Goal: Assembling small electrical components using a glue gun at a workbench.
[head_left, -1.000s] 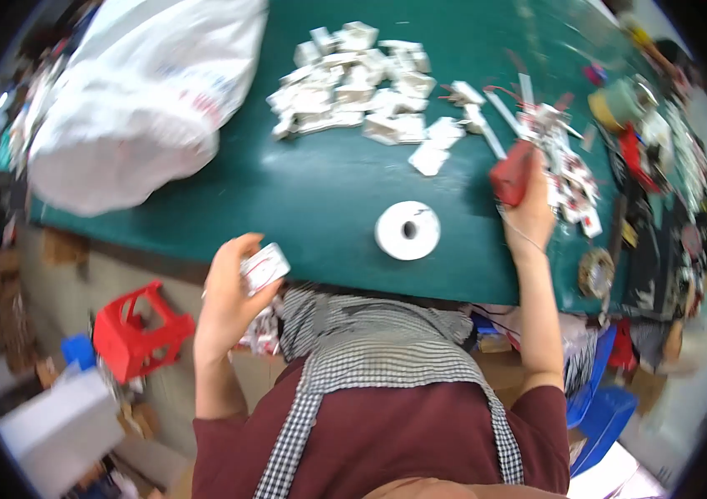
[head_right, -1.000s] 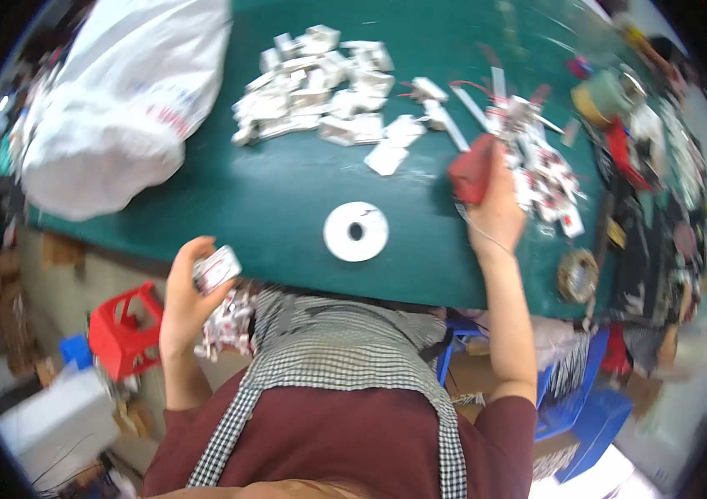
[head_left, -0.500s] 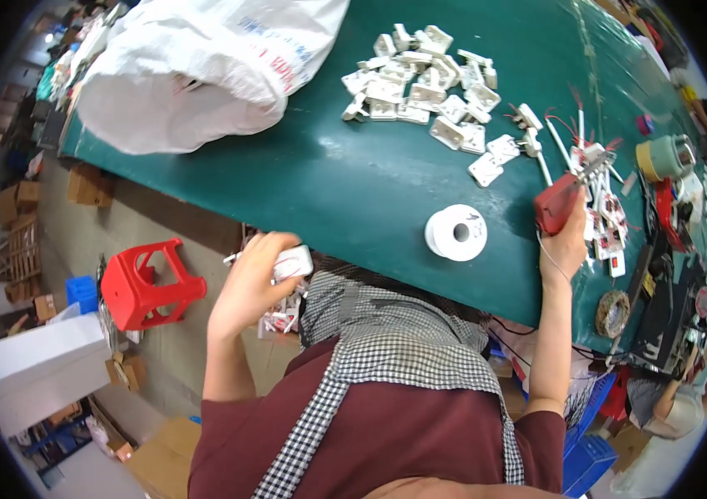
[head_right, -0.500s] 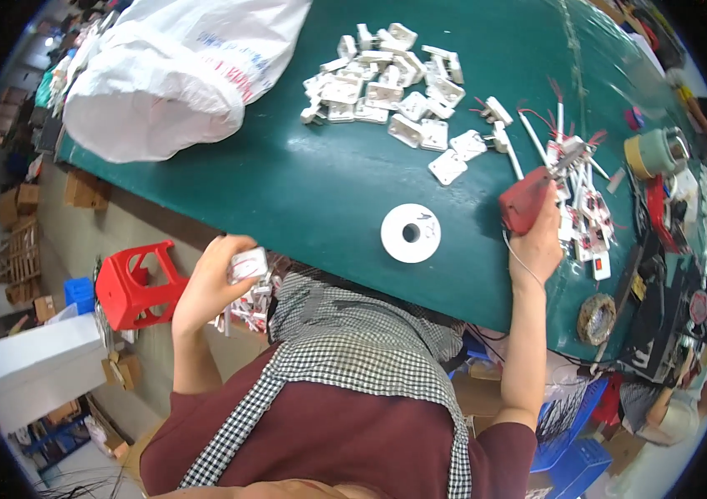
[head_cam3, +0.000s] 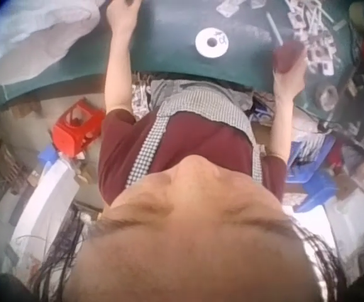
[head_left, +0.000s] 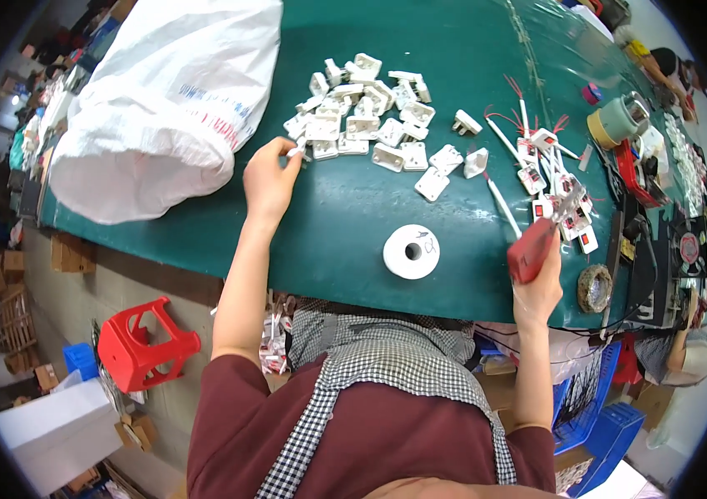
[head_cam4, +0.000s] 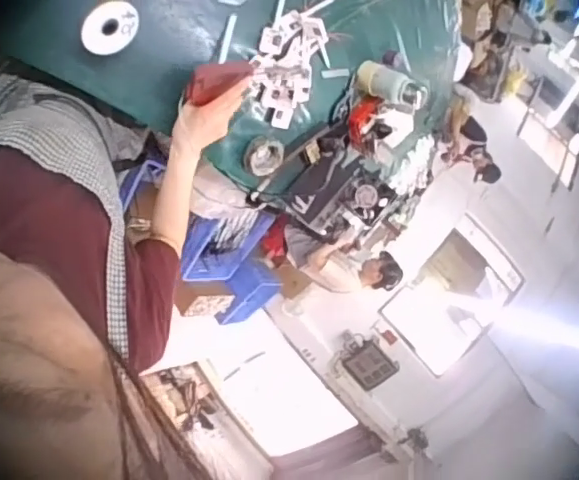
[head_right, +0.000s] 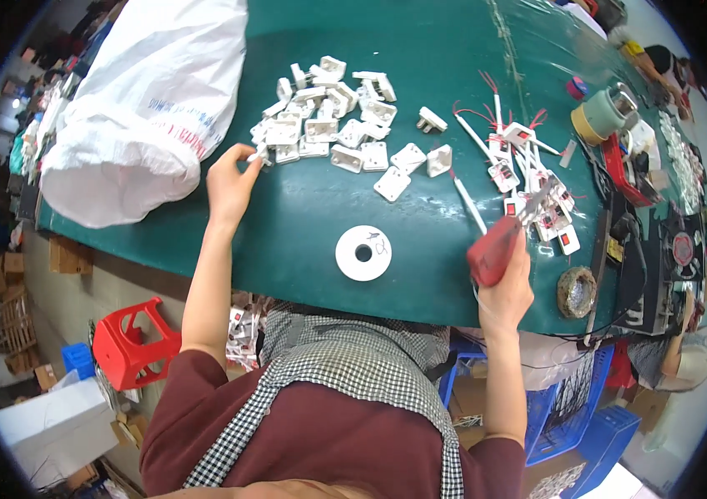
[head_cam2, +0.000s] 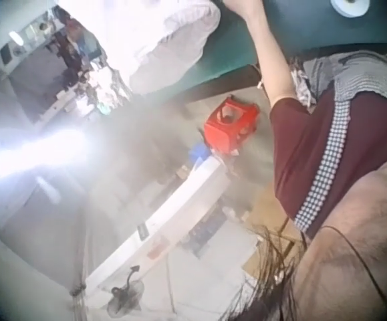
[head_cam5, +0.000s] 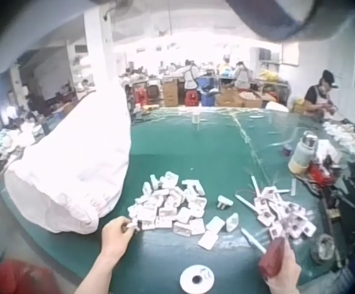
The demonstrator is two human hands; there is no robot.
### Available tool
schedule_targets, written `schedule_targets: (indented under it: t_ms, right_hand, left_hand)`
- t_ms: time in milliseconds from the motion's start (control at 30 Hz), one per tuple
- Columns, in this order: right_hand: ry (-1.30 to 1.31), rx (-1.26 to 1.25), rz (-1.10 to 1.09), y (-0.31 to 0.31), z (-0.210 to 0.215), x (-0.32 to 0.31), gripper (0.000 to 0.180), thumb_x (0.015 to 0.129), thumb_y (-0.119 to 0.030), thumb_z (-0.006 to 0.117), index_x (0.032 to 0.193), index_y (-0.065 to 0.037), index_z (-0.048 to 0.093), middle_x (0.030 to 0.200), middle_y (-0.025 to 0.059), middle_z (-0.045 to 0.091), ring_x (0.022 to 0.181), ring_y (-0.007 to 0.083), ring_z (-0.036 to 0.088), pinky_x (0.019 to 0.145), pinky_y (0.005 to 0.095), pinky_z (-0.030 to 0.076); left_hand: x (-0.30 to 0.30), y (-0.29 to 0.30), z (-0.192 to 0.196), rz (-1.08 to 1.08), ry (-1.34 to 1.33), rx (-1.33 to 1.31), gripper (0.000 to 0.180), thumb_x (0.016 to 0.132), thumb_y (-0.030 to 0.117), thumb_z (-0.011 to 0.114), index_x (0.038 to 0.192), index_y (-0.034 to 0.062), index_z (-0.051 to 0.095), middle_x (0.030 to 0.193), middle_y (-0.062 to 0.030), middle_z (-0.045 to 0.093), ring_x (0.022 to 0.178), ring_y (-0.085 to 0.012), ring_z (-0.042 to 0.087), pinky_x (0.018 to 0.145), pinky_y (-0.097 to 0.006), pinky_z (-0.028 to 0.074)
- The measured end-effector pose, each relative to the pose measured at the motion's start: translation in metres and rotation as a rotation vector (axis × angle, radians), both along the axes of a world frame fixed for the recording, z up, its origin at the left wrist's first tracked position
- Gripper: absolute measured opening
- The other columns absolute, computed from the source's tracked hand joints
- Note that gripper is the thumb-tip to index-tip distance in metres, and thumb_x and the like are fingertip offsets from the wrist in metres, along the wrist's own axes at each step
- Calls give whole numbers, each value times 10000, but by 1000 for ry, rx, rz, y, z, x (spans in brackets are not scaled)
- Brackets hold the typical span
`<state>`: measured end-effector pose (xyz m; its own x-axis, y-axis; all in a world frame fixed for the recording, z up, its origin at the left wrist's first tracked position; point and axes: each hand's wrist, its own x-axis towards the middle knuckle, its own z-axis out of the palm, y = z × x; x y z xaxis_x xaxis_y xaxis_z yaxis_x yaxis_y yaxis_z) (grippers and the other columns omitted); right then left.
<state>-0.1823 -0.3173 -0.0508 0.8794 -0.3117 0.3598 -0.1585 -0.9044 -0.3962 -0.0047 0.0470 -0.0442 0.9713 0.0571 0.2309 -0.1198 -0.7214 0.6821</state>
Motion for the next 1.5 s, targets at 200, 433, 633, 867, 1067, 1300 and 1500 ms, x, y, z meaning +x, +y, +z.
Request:
schedule_targets:
  t_ms: [200, 433, 633, 867, 1067, 1300, 1500]
  right_hand:
    - [-341, 298, -76, 8, -15, -57, 891, 763, 11, 726, 1448, 18, 156, 1231, 203, 530, 1074, 258, 566, 870, 355, 466]
    - [-385, 414, -43, 1, 2, -64, 936, 788, 27, 689, 1459, 6, 36, 1084, 173, 555, 935, 220, 585, 849, 334, 457]
    - [-435, 432, -54, 1, 7, -67, 943, 785, 38, 687, 1462, -6, 31, 1110, 192, 532, 946, 234, 586, 849, 340, 458]
    - [-453, 474, -15, 7, 19, -66, 950, 786, 55, 677, 1467, -31, 20, 1109, 204, 538, 956, 240, 582, 866, 356, 452]
    - [-484, 525, -14, 12, 24, -70, 976, 778, 76, 664, 1471, -66, -8, 1115, 210, 534, 976, 250, 573, 891, 377, 443]
    - [-581, 562, 30, 17, 28, -72, 1022, 733, 95, 686, 1470, -84, 2, 1088, 155, 485, 1044, 285, 548, 910, 453, 442]
    - [-439, 483, 413, 13, 20, -56, 1091, 718, 35, 748, 1468, -74, -37, 1324, 202, 417, 1002, 256, 573, 883, 407, 473]
  left_hand:
    - [-71, -63, 43, -762, -312, -283, 209, 673, -39, 692, 860, 26, 623, 922, -96, 672, 883, -257, 661, 764, -326, 520]
    - [-69, -66, 18, -950, -543, 53, 211, 604, -89, 670, 781, -16, 580, 924, -127, 670, 927, -297, 667, 705, -330, 560]
    - [-80, -66, 8, -898, -561, -79, 197, 630, -74, 667, 797, -5, 588, 937, -116, 663, 920, -282, 668, 695, -327, 560]
    - [-77, -64, 2, -916, -581, 44, 145, 660, -48, 657, 776, -10, 578, 946, -120, 665, 928, -284, 667, 690, -326, 562]
    - [-75, -62, 16, -1031, -603, 180, 129, 680, -29, 641, 792, -5, 582, 1016, -113, 653, 1005, -260, 639, 738, -334, 567]
    - [-85, -65, 39, -991, -377, 196, 282, 710, 30, 654, 990, 31, 625, 1199, -92, 600, 1151, -249, 554, 963, -431, 446]
    - [-115, -72, 40, -918, -378, 461, 461, 724, 223, 730, 1143, 79, 603, 1247, -70, 573, 1225, -218, 496, 1014, -425, 380]
